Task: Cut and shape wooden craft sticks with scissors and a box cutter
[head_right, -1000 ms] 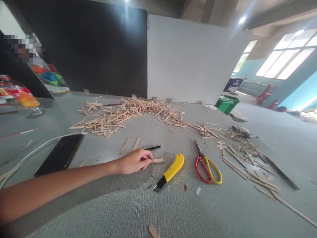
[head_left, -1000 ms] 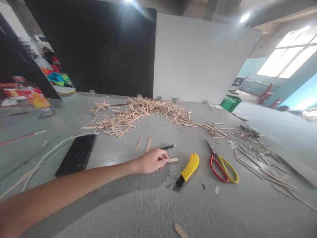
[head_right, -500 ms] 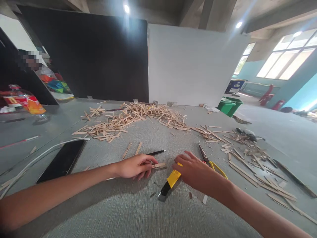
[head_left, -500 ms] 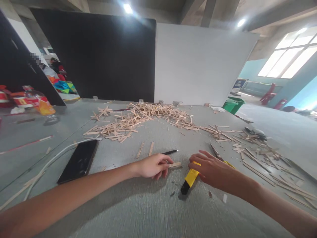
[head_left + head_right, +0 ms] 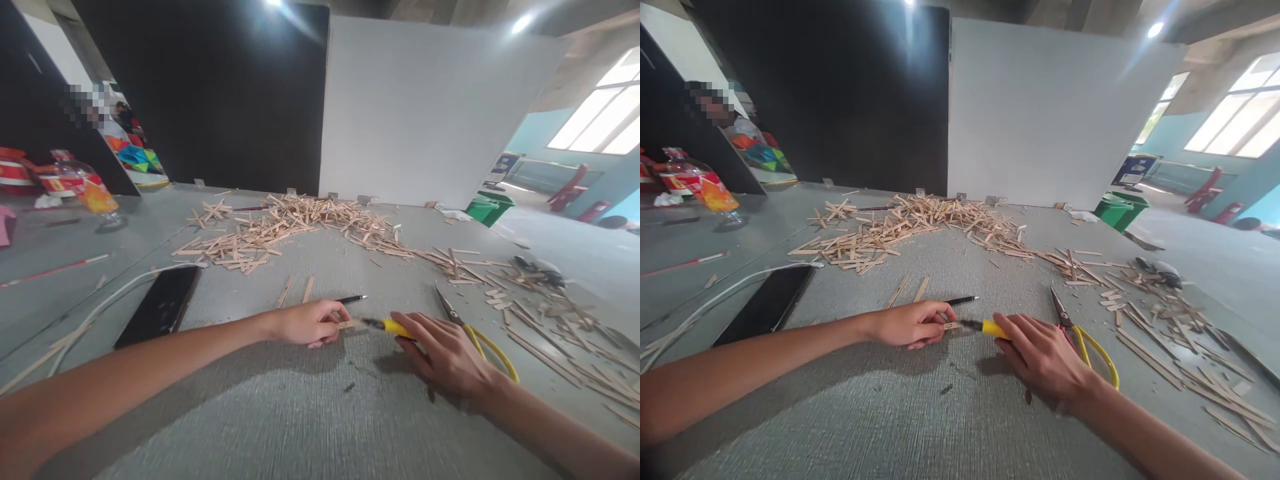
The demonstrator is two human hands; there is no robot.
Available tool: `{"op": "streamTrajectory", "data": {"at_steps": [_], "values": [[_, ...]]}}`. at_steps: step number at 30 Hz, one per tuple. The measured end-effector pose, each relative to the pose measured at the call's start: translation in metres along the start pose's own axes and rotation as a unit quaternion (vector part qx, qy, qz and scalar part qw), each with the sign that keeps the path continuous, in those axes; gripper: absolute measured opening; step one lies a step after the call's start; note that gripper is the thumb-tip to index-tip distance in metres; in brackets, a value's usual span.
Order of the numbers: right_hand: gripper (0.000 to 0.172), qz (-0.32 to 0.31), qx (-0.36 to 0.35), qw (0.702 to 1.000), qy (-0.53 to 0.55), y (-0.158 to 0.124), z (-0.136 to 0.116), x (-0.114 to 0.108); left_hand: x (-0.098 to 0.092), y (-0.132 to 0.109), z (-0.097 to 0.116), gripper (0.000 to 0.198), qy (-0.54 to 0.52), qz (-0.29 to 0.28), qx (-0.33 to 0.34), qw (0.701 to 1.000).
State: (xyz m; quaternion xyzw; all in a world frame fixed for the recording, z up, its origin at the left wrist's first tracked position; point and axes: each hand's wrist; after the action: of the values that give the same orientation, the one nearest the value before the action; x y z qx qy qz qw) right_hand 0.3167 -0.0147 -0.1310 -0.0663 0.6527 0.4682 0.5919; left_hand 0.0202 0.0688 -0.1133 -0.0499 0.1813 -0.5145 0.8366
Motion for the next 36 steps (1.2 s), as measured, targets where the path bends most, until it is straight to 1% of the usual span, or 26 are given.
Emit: {"op": "streamTrajectory", "data": {"at_steps": [2, 4, 9, 23, 26, 31, 36], "values": [[0.018, 0.007, -0.003, 1.0, -0.003, -0.003, -0.008, 0.004, -0.001, 0.0, 0.002, 0.023, 0.018, 0.0, 0.006, 1.0], [0.015, 0.005, 0.002, 1.0, -0.008, -0.004, -0.012, 0.004, -0.001, 0.0, 0.003, 0.023, 0.036, 0.003, 0.013, 0.999], [0.025, 0.008, 0.001, 1.0, -0.022, -0.003, -0.01, 0.004, -0.002, -0.001, 0.004, 0.03, 0.054, -0.008, 0.011, 0.998], [0.025, 0.026, -0.021, 0.998, -0.045, -0.004, -0.011, 0.006, -0.006, -0.001, 0.0, 0.039, 0.048, -0.034, -0.009, 0.998], [0.024, 0.018, -0.047, 0.998, -0.042, -0.002, -0.012, 0.003, -0.008, -0.002, 0.002, 0.041, 0.054, -0.048, -0.009, 0.997], [0.03, -0.003, -0.127, 0.991, -0.047, 0.001, -0.01, -0.004, -0.012, -0.003, 0.001, 0.037, 0.057, -0.086, 0.007, 0.995], [0.029, -0.018, -0.142, 0.988, -0.051, 0.005, -0.01, -0.009, -0.014, -0.002, -0.002, 0.038, 0.052, -0.107, 0.015, 0.993]]}}
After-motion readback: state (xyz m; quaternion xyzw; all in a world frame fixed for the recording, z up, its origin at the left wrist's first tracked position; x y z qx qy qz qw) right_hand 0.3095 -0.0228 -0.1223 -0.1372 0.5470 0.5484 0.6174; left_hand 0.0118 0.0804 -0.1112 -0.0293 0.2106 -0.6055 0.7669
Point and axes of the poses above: each hand's wrist, its own y-axis towards the middle knuckle, its own x-axis out of the palm, z = x × y, and after that the axes turned 2 degrees about -y, right-handed
